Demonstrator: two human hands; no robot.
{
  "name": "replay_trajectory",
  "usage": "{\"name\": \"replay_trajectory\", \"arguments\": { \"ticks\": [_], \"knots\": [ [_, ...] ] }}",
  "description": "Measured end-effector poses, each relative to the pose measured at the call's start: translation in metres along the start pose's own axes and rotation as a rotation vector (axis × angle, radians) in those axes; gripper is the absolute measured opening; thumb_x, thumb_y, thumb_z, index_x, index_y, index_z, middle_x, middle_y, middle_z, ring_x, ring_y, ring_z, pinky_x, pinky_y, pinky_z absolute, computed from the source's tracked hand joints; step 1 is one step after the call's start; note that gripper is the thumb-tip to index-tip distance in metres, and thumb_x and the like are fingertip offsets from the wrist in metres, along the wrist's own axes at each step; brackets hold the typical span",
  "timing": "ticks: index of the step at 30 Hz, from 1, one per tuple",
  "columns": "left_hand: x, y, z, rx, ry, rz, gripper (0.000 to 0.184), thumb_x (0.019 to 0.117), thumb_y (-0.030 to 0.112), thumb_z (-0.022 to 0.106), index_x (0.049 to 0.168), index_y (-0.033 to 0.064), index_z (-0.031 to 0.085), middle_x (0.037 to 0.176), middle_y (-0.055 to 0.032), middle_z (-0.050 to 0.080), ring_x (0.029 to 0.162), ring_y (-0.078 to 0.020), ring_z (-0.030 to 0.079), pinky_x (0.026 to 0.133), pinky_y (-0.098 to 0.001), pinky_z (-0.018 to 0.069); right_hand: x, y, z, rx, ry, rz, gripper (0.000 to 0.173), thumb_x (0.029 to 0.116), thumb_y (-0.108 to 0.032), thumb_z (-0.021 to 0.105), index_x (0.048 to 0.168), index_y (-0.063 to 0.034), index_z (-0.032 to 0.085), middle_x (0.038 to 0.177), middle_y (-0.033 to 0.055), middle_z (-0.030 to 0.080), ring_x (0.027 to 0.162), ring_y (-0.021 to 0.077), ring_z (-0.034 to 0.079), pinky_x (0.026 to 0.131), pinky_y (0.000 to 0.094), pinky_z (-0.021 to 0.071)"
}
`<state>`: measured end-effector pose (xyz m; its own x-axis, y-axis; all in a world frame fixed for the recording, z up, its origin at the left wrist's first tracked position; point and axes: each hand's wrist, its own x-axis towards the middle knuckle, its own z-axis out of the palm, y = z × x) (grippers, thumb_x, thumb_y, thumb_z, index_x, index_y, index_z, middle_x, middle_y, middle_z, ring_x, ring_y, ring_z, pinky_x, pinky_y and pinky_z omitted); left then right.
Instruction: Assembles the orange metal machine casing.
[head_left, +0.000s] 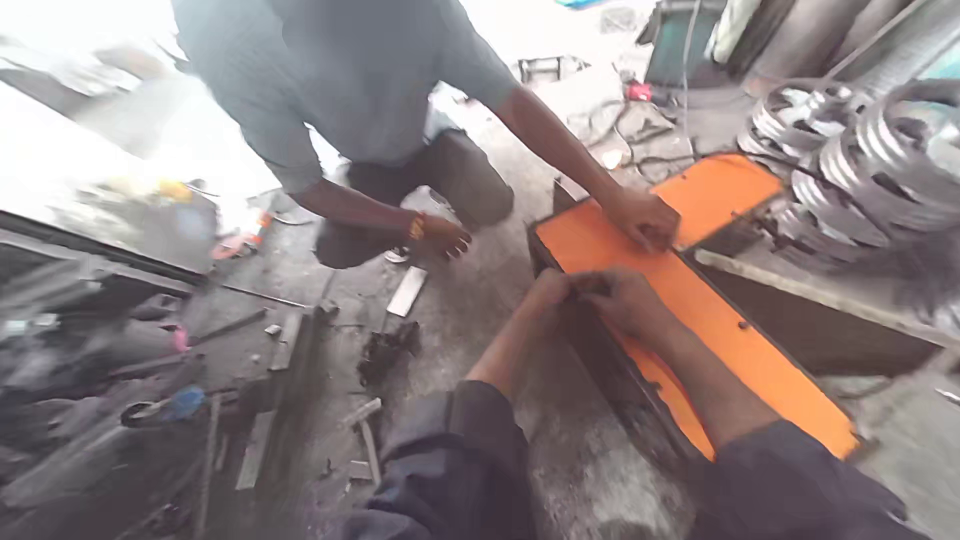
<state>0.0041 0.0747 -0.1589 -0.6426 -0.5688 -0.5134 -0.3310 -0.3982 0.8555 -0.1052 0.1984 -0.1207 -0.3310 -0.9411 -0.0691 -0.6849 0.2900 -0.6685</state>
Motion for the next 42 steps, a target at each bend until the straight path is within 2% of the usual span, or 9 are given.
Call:
{"name": "replay_trajectory", "arguments": {
  "ticks": [3, 8, 12, 18, 22, 29, 33, 38, 42],
  "knots": [
    [-0.004, 0.003, 0.000, -0.112, -0.004, 0.004, 0.024, 0.0971, 0.022, 0.071, 0.100, -0.0009, 0.064, 0.079, -0.0066, 0.068, 0.069, -0.0136, 0.066, 0.066, -0.0324, 0.0574, 0.003, 0.003, 0.006, -0.008, 0.018, -0.044, 0.028, 0.0964, -0.024, 0.069, 0.116, -0.0050, 0.073, 0.110, 0.0141, 0.073, 0.104, 0.0279, 0.070, 0.097, 0.0501, 0.0548],
    [0.006, -0.009, -0.009, -0.041, -0.032, -0.019, 0.035, 0.0965, 0.034, 0.072, 0.104, 0.0005, 0.066, 0.089, -0.0092, 0.070, 0.079, -0.0177, 0.068, 0.074, -0.0384, 0.0576, -0.003, 0.006, 0.016, -0.003, 0.072, -0.051, 0.028, 0.0969, -0.027, 0.068, 0.117, -0.0088, 0.074, 0.109, 0.0125, 0.072, 0.107, 0.0280, 0.068, 0.098, 0.0491, 0.0540],
    [0.009, -0.011, 0.006, -0.070, -0.104, -0.005, 0.031, 0.1005, 0.030, 0.065, 0.111, 0.0009, 0.065, 0.094, -0.0085, 0.071, 0.084, -0.0172, 0.068, 0.078, -0.0378, 0.0581, -0.016, 0.004, 0.011, -0.076, 0.098, 0.008, 0.032, 0.0975, -0.026, 0.065, 0.121, -0.0065, 0.073, 0.118, 0.0164, 0.070, 0.114, 0.0314, 0.067, 0.101, 0.0485, 0.0529],
    [0.011, -0.011, -0.002, -0.050, -0.059, -0.003, 0.039, 0.0963, 0.033, 0.072, 0.110, -0.0022, 0.064, 0.092, -0.0123, 0.071, 0.082, -0.0211, 0.069, 0.077, -0.0410, 0.0588, -0.015, -0.005, 0.025, -0.180, 0.187, -0.028, 0.027, 0.1002, -0.024, 0.061, 0.109, -0.0023, 0.074, 0.106, 0.0188, 0.071, 0.104, 0.0337, 0.070, 0.093, 0.0477, 0.0565],
    [0.009, -0.009, -0.006, -0.072, -0.048, -0.011, 0.037, 0.0965, 0.033, 0.072, 0.109, -0.0018, 0.065, 0.089, -0.0123, 0.071, 0.078, -0.0211, 0.069, 0.072, -0.0407, 0.0591, -0.014, -0.011, 0.026, -0.188, 0.121, -0.063, 0.023, 0.0994, -0.014, 0.057, 0.109, -0.0027, 0.074, 0.115, 0.0196, 0.070, 0.110, 0.0346, 0.068, 0.097, 0.0468, 0.0558],
    [0.006, -0.009, -0.002, -0.091, -0.030, 0.014, 0.039, 0.0959, 0.028, 0.073, 0.116, -0.0028, 0.062, 0.096, -0.0137, 0.071, 0.086, -0.0223, 0.070, 0.079, -0.0420, 0.0594, -0.015, -0.016, 0.016, -0.263, 0.079, -0.030, 0.025, 0.1020, -0.017, 0.056, 0.111, -0.0027, 0.074, 0.112, 0.0187, 0.071, 0.108, 0.0337, 0.069, 0.096, 0.0473, 0.0562],
    [0.005, -0.006, -0.001, -0.126, -0.019, 0.017, 0.033, 0.0962, 0.026, 0.073, 0.109, -0.0027, 0.062, 0.089, -0.0123, 0.069, 0.078, -0.0209, 0.068, 0.074, -0.0405, 0.0587, -0.012, -0.017, 0.005, -0.201, 0.048, -0.012, 0.029, 0.1012, -0.026, 0.061, 0.112, -0.0024, 0.073, 0.107, 0.0197, 0.072, 0.105, 0.0363, 0.069, 0.094, 0.0523, 0.0552],
    [0.006, -0.012, -0.003, -0.091, -0.020, -0.022, 0.036, 0.0978, 0.030, 0.070, 0.113, -0.0017, 0.062, 0.093, -0.0124, 0.069, 0.081, -0.0212, 0.068, 0.076, -0.0408, 0.0587, -0.015, -0.023, 0.013, -0.252, 0.023, 0.054, 0.034, 0.1065, -0.027, 0.051, 0.123, -0.0032, 0.069, 0.117, 0.0222, 0.068, 0.113, 0.0381, 0.066, 0.099, 0.0524, 0.0538],
    [0.005, -0.005, -0.002, -0.114, -0.002, -0.008, 0.029, 0.0967, 0.028, 0.071, 0.104, 0.0003, 0.064, 0.083, -0.0099, 0.068, 0.072, -0.0192, 0.066, 0.067, -0.0384, 0.0573, -0.010, -0.024, 0.011, -0.266, 0.055, 0.033, 0.031, 0.1048, -0.024, 0.054, 0.124, -0.0058, 0.070, 0.115, 0.0201, 0.068, 0.111, 0.0361, 0.067, 0.096, 0.0506, 0.0552]
  ]
}}
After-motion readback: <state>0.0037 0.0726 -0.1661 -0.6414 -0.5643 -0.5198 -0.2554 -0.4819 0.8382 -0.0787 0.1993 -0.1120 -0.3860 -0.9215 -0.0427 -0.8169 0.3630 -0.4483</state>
